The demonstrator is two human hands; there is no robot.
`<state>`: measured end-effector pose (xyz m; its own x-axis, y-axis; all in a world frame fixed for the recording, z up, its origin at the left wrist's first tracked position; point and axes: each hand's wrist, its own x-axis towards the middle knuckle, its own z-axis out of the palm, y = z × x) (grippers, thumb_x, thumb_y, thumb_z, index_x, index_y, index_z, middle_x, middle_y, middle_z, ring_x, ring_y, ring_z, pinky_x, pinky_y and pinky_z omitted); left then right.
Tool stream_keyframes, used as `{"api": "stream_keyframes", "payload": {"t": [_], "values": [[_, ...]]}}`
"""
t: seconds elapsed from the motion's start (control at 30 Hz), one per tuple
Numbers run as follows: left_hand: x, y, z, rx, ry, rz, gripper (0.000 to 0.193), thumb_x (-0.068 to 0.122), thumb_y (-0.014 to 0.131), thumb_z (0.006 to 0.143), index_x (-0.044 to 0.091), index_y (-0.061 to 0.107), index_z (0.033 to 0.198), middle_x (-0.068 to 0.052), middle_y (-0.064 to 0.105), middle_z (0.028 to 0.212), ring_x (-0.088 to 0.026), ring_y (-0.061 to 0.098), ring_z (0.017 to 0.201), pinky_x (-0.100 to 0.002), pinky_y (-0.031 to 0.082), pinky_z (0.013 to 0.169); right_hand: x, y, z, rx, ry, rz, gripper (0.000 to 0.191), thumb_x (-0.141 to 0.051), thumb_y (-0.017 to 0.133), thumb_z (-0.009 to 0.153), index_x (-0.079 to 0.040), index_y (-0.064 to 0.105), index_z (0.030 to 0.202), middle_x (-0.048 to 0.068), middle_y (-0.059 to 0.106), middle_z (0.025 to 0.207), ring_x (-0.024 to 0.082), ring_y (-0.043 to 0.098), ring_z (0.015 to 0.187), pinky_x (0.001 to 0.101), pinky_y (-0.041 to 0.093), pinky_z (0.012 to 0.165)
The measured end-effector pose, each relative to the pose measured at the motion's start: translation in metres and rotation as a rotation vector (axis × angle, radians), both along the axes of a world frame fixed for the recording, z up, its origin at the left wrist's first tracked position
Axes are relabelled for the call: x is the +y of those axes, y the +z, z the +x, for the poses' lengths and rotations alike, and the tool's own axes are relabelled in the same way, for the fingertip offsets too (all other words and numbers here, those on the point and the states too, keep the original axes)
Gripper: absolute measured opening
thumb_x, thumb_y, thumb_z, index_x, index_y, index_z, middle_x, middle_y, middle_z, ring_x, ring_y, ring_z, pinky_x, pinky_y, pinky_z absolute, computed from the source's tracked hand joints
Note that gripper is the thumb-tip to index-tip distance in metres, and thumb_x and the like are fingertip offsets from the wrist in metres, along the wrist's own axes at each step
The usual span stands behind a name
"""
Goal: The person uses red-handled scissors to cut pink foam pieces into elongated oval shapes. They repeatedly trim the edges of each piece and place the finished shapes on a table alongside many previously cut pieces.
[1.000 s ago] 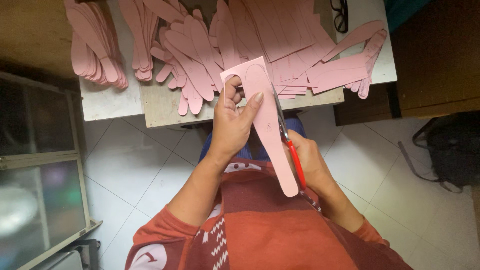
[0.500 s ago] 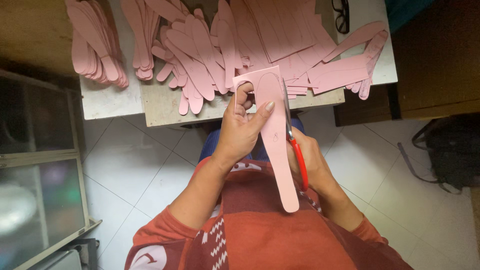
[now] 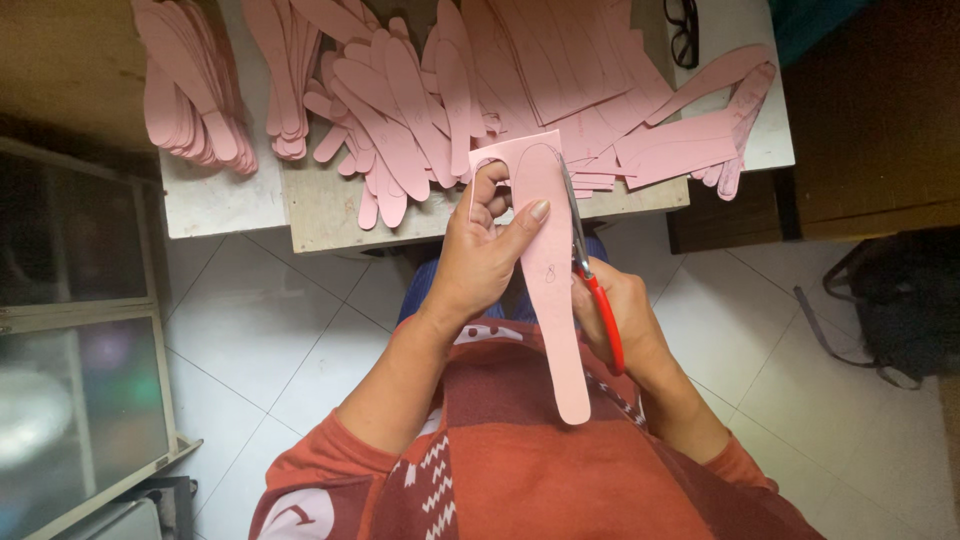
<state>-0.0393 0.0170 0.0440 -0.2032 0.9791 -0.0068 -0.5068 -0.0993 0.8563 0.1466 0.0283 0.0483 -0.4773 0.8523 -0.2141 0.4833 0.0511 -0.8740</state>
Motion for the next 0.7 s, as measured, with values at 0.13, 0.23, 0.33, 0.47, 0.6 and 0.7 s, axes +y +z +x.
{"api": "stream_keyframes", "payload": {"t": [0.13,0.23,0.33,0.47,0.6,0.7], "values": [[-0.001,0.004,-0.001,0.05,-0.078,-0.061,0.041,0.003,0.067,0.099,0.0,0.049,0.135,-0.011,0.065,0.113,-0.011,0.069,0.091,-0.026,0.061,0.076,0.005,0.011,0.0,-0.017,0.014,-0.044,0.025,-0.022,0.054,0.1,0.001,0.063,0.107,0.011,0.068,0.073,0.019,0.066,0.063,0.0334,0.053,0.06],[-0.004,0.007,0.005,0.016,-0.166,-0.086,0.043,0.003,0.066,0.098,0.001,0.048,0.138,-0.011,0.067,0.114,-0.011,0.07,0.092,-0.025,0.061,0.078,0.012,0.019,-0.002,0.093,0.063,0.119,0.031,-0.019,0.052,0.099,0.002,0.058,0.121,0.011,0.072,0.088,0.019,0.07,0.079,0.0333,0.055,0.072],[-0.005,0.007,0.009,0.032,-0.173,-0.087,0.044,0.004,0.066,0.098,0.001,0.048,0.138,-0.011,0.067,0.114,-0.011,0.07,0.094,-0.025,0.062,0.079,0.016,0.022,-0.002,0.172,0.112,0.213,0.033,-0.019,0.052,0.102,0.004,0.057,0.125,0.015,0.071,0.097,0.022,0.07,0.088,0.0351,0.054,0.079],[-0.004,0.006,0.009,0.022,-0.171,-0.08,0.045,0.004,0.067,0.098,0.001,0.048,0.139,-0.011,0.067,0.113,-0.011,0.069,0.095,-0.025,0.062,0.08,0.012,0.019,0.0,0.156,0.071,0.112,0.03,-0.022,0.049,0.102,0.002,0.061,0.115,0.011,0.07,0.082,0.019,0.069,0.072,0.0326,0.055,0.067],[-0.003,0.006,0.005,0.005,-0.196,-0.071,0.043,0.004,0.067,0.1,0.0,0.049,0.138,-0.011,0.067,0.113,-0.011,0.069,0.094,-0.025,0.061,0.078,0.008,0.016,0.003,-0.003,-0.029,-0.087,0.031,-0.024,0.049,0.104,0.003,0.063,0.098,0.011,0.062,0.062,0.02,0.061,0.053,0.0343,0.05,0.052],[-0.002,0.007,-0.001,0.034,-0.212,-0.097,0.043,0.005,0.067,0.098,0.001,0.049,0.138,-0.009,0.067,0.113,-0.01,0.069,0.093,-0.024,0.06,0.077,0.01,0.018,0.004,-0.041,-0.034,-0.128,0.027,-0.022,0.053,0.1,0.0,0.067,0.105,0.011,0.059,0.061,0.019,0.058,0.054,0.035,0.049,0.052]]}}
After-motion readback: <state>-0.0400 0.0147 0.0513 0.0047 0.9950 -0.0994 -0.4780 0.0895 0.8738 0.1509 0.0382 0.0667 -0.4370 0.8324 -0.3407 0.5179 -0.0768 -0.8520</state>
